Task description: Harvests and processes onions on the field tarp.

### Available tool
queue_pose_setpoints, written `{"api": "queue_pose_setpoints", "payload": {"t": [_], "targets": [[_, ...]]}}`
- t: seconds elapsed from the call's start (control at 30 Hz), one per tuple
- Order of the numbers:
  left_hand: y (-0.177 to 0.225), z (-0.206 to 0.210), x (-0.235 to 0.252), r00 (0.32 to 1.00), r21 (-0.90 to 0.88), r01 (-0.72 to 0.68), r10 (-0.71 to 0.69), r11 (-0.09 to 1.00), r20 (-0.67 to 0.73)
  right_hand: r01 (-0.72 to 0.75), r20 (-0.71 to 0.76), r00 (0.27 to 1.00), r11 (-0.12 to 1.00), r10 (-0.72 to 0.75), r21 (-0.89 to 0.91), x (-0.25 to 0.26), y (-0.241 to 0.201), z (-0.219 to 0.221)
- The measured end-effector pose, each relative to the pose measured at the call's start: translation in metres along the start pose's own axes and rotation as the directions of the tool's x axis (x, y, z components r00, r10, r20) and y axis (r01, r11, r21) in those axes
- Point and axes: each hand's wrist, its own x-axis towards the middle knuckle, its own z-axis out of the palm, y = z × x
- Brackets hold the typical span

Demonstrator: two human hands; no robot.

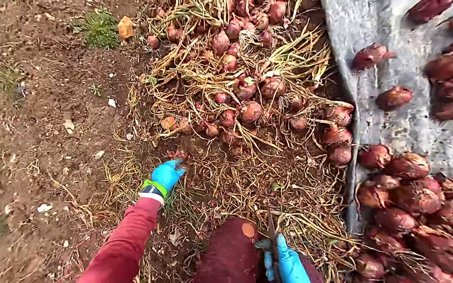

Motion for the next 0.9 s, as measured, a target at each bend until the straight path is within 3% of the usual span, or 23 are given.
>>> {"api": "queue_pose_setpoints", "payload": {"t": [0.07, 0.13, 0.2, 0.27, 0.33, 0.43, 0.5, 0.57, 0.63, 0.73, 0.8, 0.9], "targets": [[0.011, 0.018, 0.053, 0.99, -0.149, 0.099, -0.113, 0.984, -0.088, -0.011, 0.038, 0.999, 1.0, 0.011, -0.002, -0.009, 0.004, 0.009], [0.009, 0.048, 0.094, 0.956, -0.225, 0.261, -0.284, 0.939, -0.076, -0.047, 0.06, 0.997, 0.999, 0.048, -0.012, -0.016, 0.007, 0.012], [0.012, 0.063, 0.111, 0.913, -0.224, 0.383, -0.404, 0.896, -0.052, -0.083, 0.032, 0.996, 0.996, 0.084, -0.008, -0.015, 0.008, 0.007], [0.018, 0.055, 0.11, 0.907, -0.276, 0.413, -0.419, 0.868, 0.039, -0.106, -0.012, 0.994, 0.994, 0.106, 0.026, -0.012, 0.009, -0.001], [0.029, 0.037, 0.078, 0.946, -0.432, 0.322, -0.297, 0.842, 0.126, -0.136, -0.028, 0.99, 0.987, 0.138, 0.086, -0.004, 0.009, -0.005], [0.07, 0.003, -0.019, 0.987, -0.548, -0.017, 0.101, 0.837, 0.124, -0.129, 0.101, 0.988, 0.986, 0.118, 0.105, 0.014, 0.0, 0.008], [0.094, -0.003, -0.074, 0.93, -0.471, -0.254, 0.347, 0.845, 0.121, 0.015, 0.226, 0.974, 0.996, -0.033, 0.084, 0.015, -0.021, 0.022], [0.122, -0.006, -0.116, 0.846, -0.371, -0.394, 0.49, 0.841, 0.212, 0.193, 0.26, 0.94, 0.973, -0.221, 0.13, 0.01, -0.056, 0.036], [0.144, -0.017, -0.151, 0.755, -0.309, -0.447, 0.539, 0.839, 0.372, 0.345, 0.175, 0.918, 0.935, -0.355, 0.087, -0.004, -0.087, 0.043], [0.154, -0.037, -0.173, 0.647, -0.252, -0.525, 0.573, 0.813, 0.502, 0.453, 0.096, 0.888, 0.891, -0.449, -0.024, -0.02, -0.092, 0.033], [0.156, -0.041, -0.176, 0.595, -0.177, -0.633, 0.62, 0.753, 0.512, 0.476, 0.067, 0.879, 0.874, -0.471, -0.099, -0.028, -0.088, 0.025], [0.149, -0.038, -0.178, 0.577, 0.001, -0.753, 0.66, 0.658, 0.482, 0.463, 0.056, 0.886, 0.87, -0.461, -0.169, -0.05, -0.083, 0.011]]}}
